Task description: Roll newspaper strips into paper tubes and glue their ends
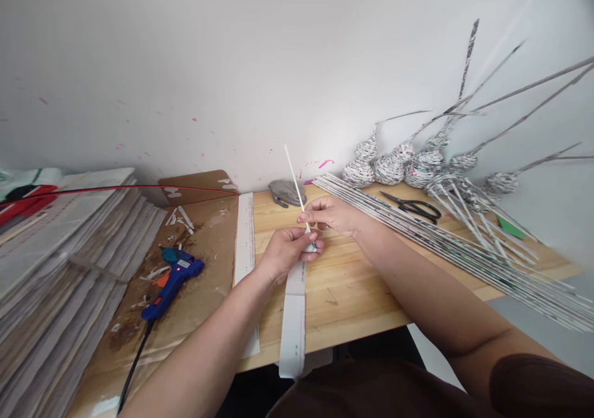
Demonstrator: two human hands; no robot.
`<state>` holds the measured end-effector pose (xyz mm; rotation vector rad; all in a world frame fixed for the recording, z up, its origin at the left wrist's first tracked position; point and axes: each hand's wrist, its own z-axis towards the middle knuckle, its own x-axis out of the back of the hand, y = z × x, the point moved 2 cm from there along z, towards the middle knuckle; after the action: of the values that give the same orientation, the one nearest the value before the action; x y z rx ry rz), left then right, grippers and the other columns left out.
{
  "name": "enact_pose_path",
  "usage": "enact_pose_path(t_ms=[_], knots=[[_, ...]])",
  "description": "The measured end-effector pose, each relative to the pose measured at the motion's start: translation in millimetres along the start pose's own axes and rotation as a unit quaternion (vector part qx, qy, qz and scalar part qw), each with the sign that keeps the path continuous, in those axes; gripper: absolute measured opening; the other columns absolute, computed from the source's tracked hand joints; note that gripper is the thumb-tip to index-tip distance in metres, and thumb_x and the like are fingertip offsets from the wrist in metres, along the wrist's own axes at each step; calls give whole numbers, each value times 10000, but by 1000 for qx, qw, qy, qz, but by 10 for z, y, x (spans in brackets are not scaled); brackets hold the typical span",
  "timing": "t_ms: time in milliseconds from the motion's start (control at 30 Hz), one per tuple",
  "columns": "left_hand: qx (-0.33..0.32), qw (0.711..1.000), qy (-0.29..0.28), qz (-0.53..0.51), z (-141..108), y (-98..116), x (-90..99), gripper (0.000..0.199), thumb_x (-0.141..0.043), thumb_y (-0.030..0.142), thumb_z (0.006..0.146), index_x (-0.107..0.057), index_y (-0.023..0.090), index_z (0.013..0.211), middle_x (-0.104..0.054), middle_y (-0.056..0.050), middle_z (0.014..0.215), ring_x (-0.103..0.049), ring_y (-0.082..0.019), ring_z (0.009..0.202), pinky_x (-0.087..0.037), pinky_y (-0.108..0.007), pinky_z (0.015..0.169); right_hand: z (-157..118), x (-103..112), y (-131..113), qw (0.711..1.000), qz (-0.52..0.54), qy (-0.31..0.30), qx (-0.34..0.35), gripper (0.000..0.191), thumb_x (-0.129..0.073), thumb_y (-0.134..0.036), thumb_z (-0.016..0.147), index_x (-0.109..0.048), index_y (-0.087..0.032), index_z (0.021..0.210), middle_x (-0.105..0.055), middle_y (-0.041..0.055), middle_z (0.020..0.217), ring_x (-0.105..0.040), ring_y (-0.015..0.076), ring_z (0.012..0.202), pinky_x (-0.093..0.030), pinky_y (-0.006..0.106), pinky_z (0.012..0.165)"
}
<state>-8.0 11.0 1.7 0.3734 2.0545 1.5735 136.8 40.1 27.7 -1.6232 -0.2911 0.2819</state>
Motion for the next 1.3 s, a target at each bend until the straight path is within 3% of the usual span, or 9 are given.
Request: enact_pose_path(t_ms=[100, 267, 433, 600, 733, 900, 1067, 1200, 1300], knots=[[-4, 1000, -6, -3, 1, -1, -1, 313, -710, 363, 714, -691, 94, 873, -693, -99, 813, -638, -163, 775, -529, -289, 706, 1, 18, -2, 998, 20, 66, 14, 335, -791, -375, 604, -562, -131, 595, -473, -50, 535, -369, 34, 455, -220, 175, 394], [-3, 1000, 8, -6, 2, 2, -7, 322, -716, 366, 705, -692, 100, 885, -698, -95, 804, -641, -158, 743, -536, -309, 716, 3, -7, -7, 1000, -5, -2, 1, 305, -744, -399, 668, -664, -117, 756, -544, -8, 580, -437, 57, 496, -258, 176, 409], [-4, 1000, 6, -4, -3, 0, -21, 307, -718, 367, 704, -691, 99, 853, -702, -106, 813, -646, -168, 765, -537, -300, 703, -7, 9, -28, 997, 6, 75, 17, 312, -781, -388, 614, -597, -136, 628, -494, -40, 540, -376, 39, 448, -215, 179, 389], [2, 1000, 6, -4, -10, 12, -22, 331, -708, 361, 718, -691, 98, 918, -700, -104, 818, -649, -161, 746, -538, -301, 704, -3, -7, 1, 1000, -21, -23, -3, 294, -751, -388, 661, -667, -117, 736, -565, -5, 574, -427, 54, 469, -252, 189, 413], [1, 1000, 5, -7, -14, 17, -24, 326, -712, 364, 713, -690, 90, 888, -702, -113, 824, -645, -158, 745, -535, -293, 703, -4, 28, 1, 999, 4, 47, 26, 310, -784, -364, 617, -571, -138, 606, -506, -48, 525, -388, 42, 451, -247, 187, 420], [3, 1000, 3, -9, -14, 21, -28, 337, -715, 371, 708, -687, 94, 898, -700, -113, 827, -651, -162, 749, -534, -291, 697, -16, -5, -26, 999, -23, -22, 4, 303, -748, -403, 656, -652, -124, 725, -580, -7, 601, -427, 54, 481, -271, 189, 428], [6, 1000, 4, -9, -21, 21, -42, 321, -712, 369, 713, -690, 98, 884, -702, -110, 823, -648, -154, 736, -534, -286, 690, -16, 16, -33, 999, 1, 48, 15, 325, -779, -397, 613, -579, -141, 615, -498, -45, 520, -393, 48, 450, -248, 186, 408], [0, 1000, 1, -12, -25, 21, -45, 330, -700, 372, 726, -689, 95, 904, -699, -110, 828, -648, -156, 745, -536, -286, 693, -26, 13, -28, 1000, -7, -13, 0, 332, -715, -434, 690, -682, -123, 799, -583, 8, 621, -469, 69, 511, -271, 184, 421], [1, 1000, 2, -13, -27, 17, -50, 316, -701, 357, 728, -689, 96, 905, -697, -104, 816, -647, -153, 742, -536, -278, 687, -28, 20, -39, 1000, -3, 21, 13, 297, -752, -398, 655, -643, -122, 680, -545, -18, 579, -406, 43, 461, -249, 180, 411]])
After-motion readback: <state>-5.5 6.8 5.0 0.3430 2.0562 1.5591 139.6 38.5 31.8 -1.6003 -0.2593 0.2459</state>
